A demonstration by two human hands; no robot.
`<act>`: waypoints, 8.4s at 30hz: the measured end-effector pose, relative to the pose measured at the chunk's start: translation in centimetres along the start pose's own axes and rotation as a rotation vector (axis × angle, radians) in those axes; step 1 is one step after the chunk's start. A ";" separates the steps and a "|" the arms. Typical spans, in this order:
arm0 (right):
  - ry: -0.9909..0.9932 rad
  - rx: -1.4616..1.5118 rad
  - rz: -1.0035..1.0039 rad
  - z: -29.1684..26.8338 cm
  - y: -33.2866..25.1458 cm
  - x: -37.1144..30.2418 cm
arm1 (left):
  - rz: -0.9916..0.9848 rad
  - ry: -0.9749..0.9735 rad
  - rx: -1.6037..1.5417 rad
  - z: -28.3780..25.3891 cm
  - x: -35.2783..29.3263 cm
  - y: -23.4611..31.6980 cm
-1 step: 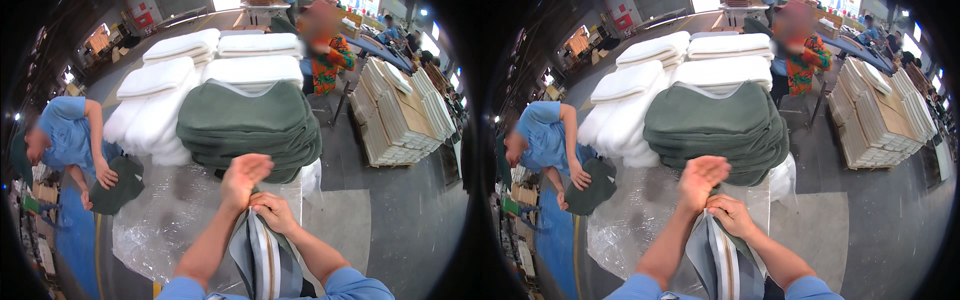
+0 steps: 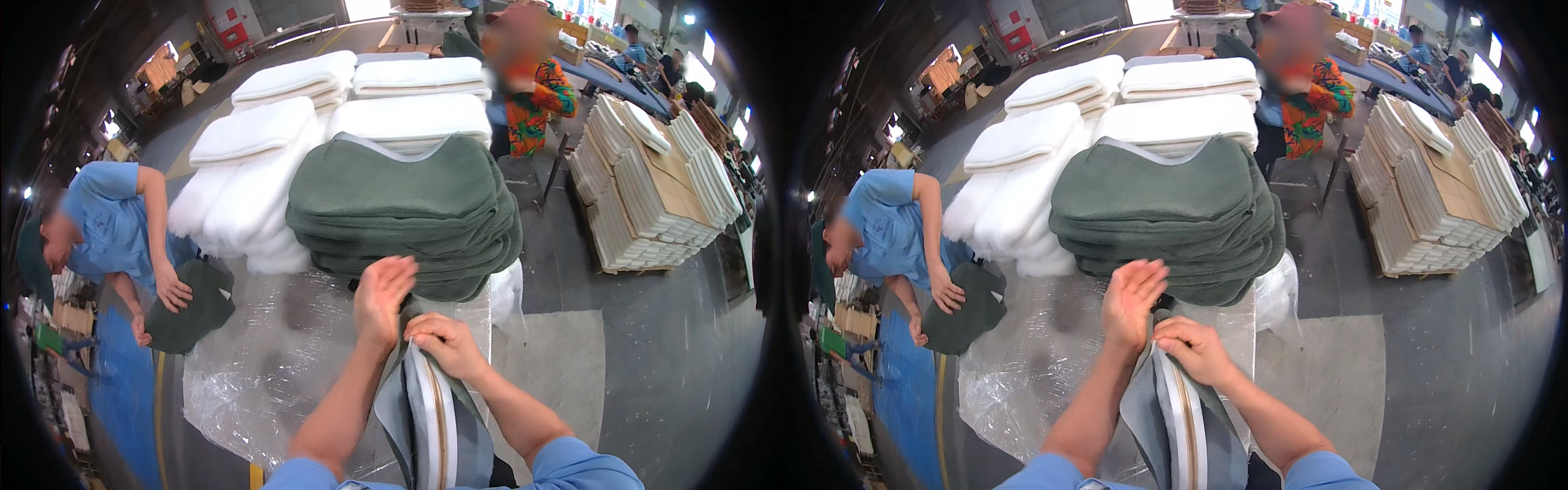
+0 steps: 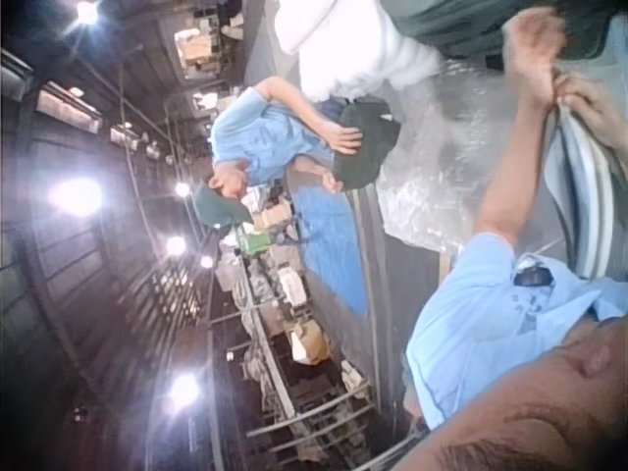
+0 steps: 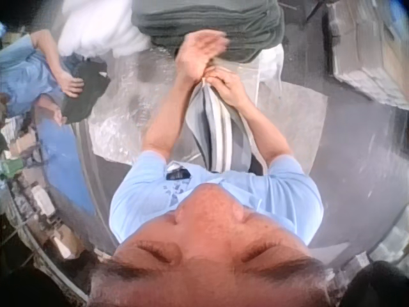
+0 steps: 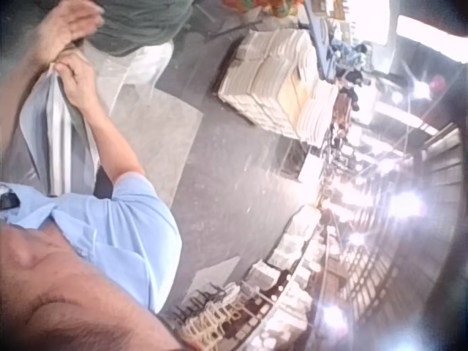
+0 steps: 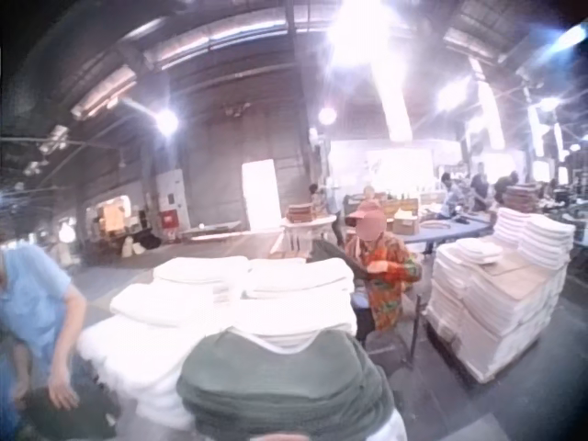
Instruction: The person folds green and white cushion covers by hand, aligning edges and stacking the finished items on a table. The person handles each cushion one at a time, smoothing and folding them before placing them in a growing stack.
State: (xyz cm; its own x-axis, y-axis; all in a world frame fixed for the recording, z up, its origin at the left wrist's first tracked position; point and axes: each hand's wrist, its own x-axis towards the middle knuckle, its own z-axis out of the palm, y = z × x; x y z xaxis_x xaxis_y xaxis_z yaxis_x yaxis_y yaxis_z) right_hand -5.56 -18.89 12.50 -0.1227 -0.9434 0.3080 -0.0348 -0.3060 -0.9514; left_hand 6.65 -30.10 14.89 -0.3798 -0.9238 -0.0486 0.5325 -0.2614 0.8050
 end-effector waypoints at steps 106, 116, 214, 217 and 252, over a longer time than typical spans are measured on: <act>-0.545 -0.791 0.733 9.9 2.8 -20.7 | -0.498 -0.029 1.403 -17.7 -35.5 -2.1; -0.397 -0.599 0.780 9.6 2.7 -19.9 | -0.545 -0.129 1.526 -18.0 -34.0 -2.6; -1.179 -0.796 0.784 6.2 -2.8 -15.1 | -0.218 -0.516 1.370 -13.9 -32.4 0.7; -1.123 -0.815 0.848 6.5 -2.9 -14.6 | -0.553 -0.450 1.376 -14.1 -32.1 1.1; -0.680 -0.851 0.638 1.7 3.8 -21.6 | -0.432 -0.156 1.587 -18.4 -34.9 -3.0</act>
State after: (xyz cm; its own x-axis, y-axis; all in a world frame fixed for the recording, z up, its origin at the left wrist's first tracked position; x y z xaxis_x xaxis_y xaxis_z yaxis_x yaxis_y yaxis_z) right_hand -1.38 0.17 2.25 0.1720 -0.8448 -0.5067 -0.8145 0.1674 -0.5555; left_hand 32.20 -2.27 3.34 -0.4051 -0.8023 -0.4384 -0.8441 0.1439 0.5166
